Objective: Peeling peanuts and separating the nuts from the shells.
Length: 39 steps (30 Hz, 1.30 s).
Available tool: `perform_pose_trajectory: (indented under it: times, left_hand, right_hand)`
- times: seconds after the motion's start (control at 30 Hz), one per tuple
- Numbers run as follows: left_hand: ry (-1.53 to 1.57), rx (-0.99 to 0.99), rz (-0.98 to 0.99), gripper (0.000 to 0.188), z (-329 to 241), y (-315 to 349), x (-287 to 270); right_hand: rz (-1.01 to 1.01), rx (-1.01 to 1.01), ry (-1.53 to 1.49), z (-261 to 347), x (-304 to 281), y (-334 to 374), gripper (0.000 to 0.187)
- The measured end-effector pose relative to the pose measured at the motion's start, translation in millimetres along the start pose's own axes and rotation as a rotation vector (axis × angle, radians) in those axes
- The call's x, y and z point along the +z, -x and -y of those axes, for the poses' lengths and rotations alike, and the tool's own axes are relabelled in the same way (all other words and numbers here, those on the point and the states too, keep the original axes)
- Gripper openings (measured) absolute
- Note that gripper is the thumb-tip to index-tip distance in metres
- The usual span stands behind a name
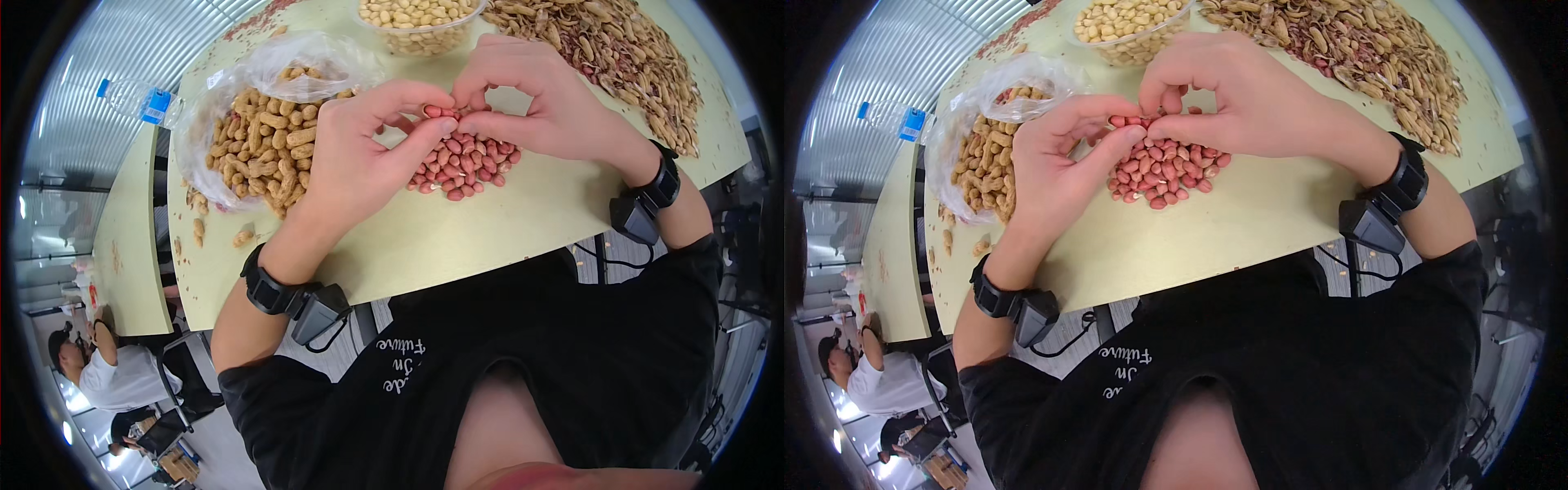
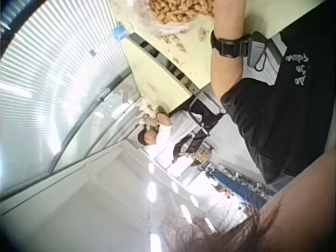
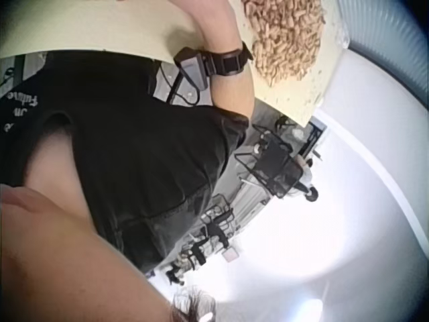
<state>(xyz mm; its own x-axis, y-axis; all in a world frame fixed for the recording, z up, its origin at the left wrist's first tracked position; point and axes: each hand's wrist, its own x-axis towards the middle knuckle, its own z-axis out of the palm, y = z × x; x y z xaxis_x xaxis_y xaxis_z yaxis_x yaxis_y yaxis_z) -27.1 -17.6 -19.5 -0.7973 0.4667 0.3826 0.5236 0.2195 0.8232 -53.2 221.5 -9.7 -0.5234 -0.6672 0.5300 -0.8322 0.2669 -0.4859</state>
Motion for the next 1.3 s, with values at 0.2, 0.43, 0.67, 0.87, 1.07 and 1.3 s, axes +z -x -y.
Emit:
perform_pose_trajectory:
  times: [0.2, 0.43, 0.67, 0.87, 1.07, 1.3]
  left_hand:
    - [0.035, 0.003, -0.060, 0.018, 8.9, 0.1, 3.4]
    - [0.012, 0.010, -0.092, 0.022, 7.9, -0.8, 4.7]
    - [-0.006, 0.001, -0.091, 0.022, 4.8, 0.1, 4.4]
    - [-0.077, 0.086, -0.075, 0.019, 4.9, -1.5, 4.9]
    - [-0.271, 0.214, -0.056, 0.019, 0.1, -2.6, 1.4]
    - [-0.188, 0.103, -0.011, 0.024, 0.0, 1.4, 0.8]
  right_hand:
    - [-0.004, -0.045, -0.003, 3.6, -0.7, -1.0, 0.014]
    - [-0.003, 0.034, 0.006, 2.3, -0.5, 1.2, 0.014]
    - [-0.005, 0.025, 0.007, 2.2, -1.5, 1.4, 0.012]
    - [0.030, 0.029, 0.001, 2.7, -2.5, 0.2, 0.012]
    - [0.068, 0.069, -0.013, 3.2, -1.5, 0.8, 0.013]
    - [0.051, 0.037, -0.004, 2.9, -3.0, 1.6, 0.009]
